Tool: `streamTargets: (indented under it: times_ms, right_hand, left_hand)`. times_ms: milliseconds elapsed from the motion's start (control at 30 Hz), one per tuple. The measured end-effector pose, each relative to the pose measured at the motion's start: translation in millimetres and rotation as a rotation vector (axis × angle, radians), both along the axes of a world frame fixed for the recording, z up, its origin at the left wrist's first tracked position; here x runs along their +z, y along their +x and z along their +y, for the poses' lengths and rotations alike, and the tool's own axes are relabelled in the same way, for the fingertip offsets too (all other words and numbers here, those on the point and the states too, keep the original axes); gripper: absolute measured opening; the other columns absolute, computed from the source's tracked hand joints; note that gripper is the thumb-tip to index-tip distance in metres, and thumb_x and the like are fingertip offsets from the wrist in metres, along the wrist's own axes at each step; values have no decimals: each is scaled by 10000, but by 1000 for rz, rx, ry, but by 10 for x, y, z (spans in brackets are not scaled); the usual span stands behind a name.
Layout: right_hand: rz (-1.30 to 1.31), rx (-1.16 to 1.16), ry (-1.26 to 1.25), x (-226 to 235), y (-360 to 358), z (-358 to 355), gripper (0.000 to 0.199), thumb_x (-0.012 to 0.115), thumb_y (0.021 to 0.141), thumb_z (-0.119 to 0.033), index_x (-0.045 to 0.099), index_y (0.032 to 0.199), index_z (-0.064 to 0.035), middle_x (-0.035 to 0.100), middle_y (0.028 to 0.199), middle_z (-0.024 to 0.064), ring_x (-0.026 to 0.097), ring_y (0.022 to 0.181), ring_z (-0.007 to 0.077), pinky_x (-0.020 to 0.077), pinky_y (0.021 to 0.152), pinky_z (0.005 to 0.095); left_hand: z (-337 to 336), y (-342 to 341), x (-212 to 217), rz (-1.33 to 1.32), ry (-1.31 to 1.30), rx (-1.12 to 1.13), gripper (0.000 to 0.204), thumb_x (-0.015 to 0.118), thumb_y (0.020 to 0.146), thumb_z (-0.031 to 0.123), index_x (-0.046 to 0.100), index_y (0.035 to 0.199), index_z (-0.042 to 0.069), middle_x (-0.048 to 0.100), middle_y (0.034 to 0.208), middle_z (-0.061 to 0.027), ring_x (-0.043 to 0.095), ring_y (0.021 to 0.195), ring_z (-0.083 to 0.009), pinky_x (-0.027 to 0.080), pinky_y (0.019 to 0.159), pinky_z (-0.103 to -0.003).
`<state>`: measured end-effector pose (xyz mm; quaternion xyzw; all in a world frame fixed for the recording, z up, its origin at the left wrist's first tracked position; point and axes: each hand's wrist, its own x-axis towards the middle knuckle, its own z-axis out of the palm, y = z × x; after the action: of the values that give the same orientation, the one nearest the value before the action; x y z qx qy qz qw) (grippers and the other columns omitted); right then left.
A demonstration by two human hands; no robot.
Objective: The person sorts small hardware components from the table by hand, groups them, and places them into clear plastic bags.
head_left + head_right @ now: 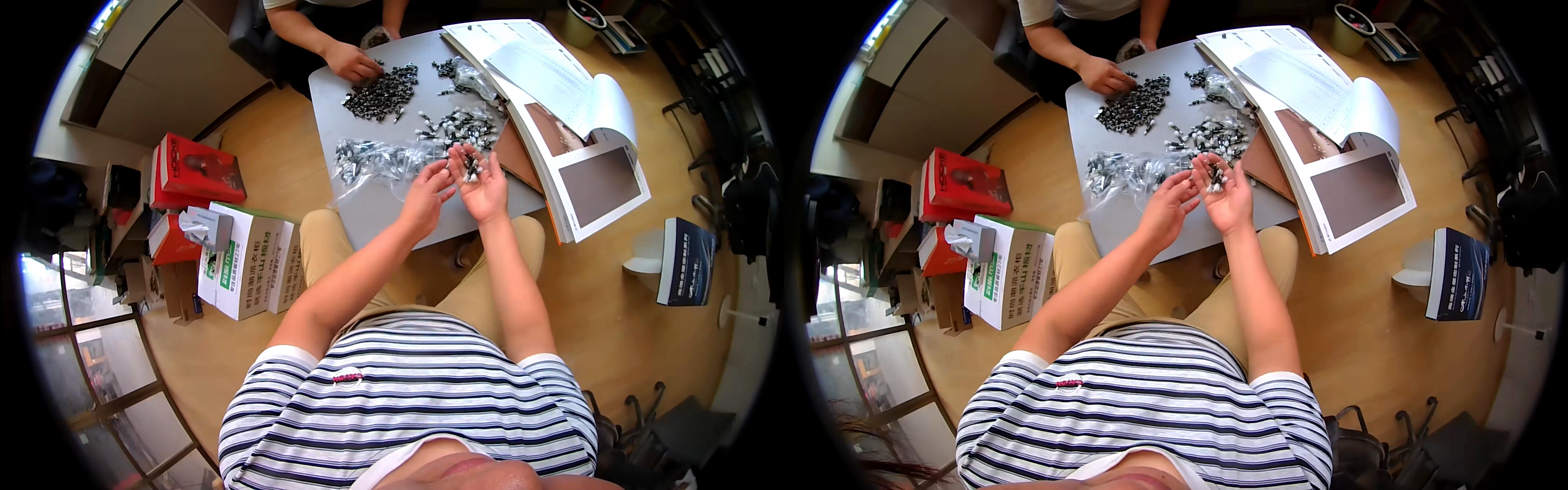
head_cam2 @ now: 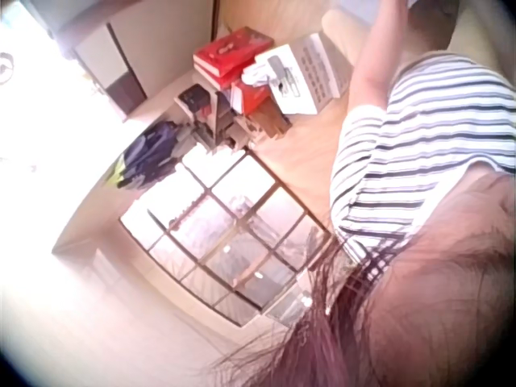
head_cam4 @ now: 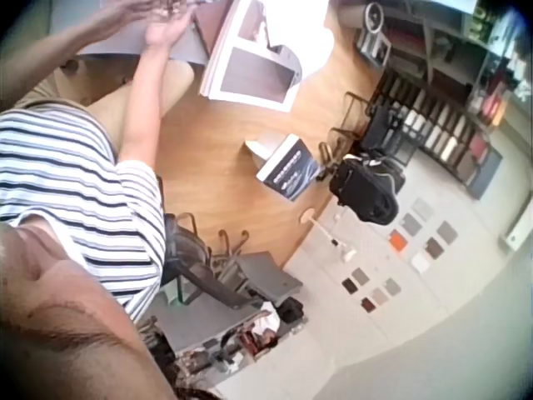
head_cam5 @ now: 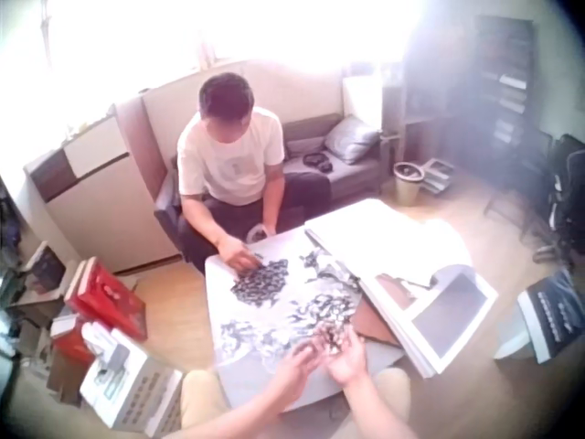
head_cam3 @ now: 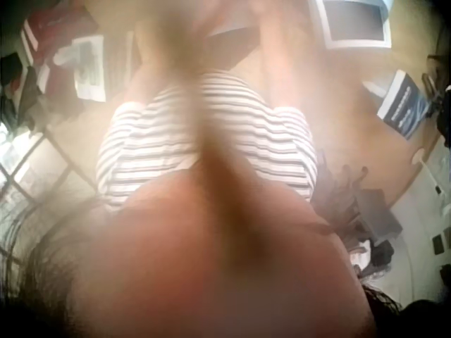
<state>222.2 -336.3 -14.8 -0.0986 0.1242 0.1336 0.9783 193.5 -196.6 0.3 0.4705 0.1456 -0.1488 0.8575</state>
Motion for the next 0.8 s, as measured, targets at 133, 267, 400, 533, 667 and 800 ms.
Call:
streamTargets:
  times_ms: [133,267,400,533,667,800]
  right_hand:
    - [-60,-63,100,22,-165,15,561,361,1047,-443,514,1273,48,544,1341,236,484,1316,357,390,1100,482]
    - [-110,-96,188,8,-250,34,581,361,1044,-453,459,1351,30,454,1449,237,396,1390,367,320,1148,508]
    - [-150,-84,205,89,-313,113,597,365,1038,-465,447,1372,24,440,1466,231,387,1400,358,308,1149,511]
    - [-148,-77,258,140,-344,134,612,365,1037,-469,428,1393,25,416,1485,234,373,1409,355,277,1164,515]
    - [-141,-33,257,204,-387,132,656,380,1027,-490,394,1426,31,386,1508,232,341,1427,352,256,1173,515]
    - [-122,-14,248,211,-419,176,673,452,1001,-511,434,1390,38,427,1480,215,362,1414,332,300,1167,477]
  left_hand:
    - [-68,-43,-45,-252,432,-32,459,707,897,207,494,1258,19,581,1110,-70,565,988,-163,502,827,-319]
    - [-141,-157,34,-572,868,-67,382,787,816,148,569,1097,6,594,985,-67,582,846,-151,517,709,-294]
    - [-69,-204,32,-567,946,-110,229,722,882,140,584,1006,6,603,946,-64,586,792,-136,501,677,-285]
    - [13,-240,0,-406,753,-95,176,651,943,139,566,1023,7,602,932,-55,589,787,-124,498,645,-263]
    - [58,-340,51,-290,442,37,178,604,976,145,539,1074,11,605,906,-43,586,785,-107,501,623,-246]
    - [112,-314,191,-310,480,-47,204,601,972,142,536,1108,4,612,927,-56,591,809,-89,506,621,-254]
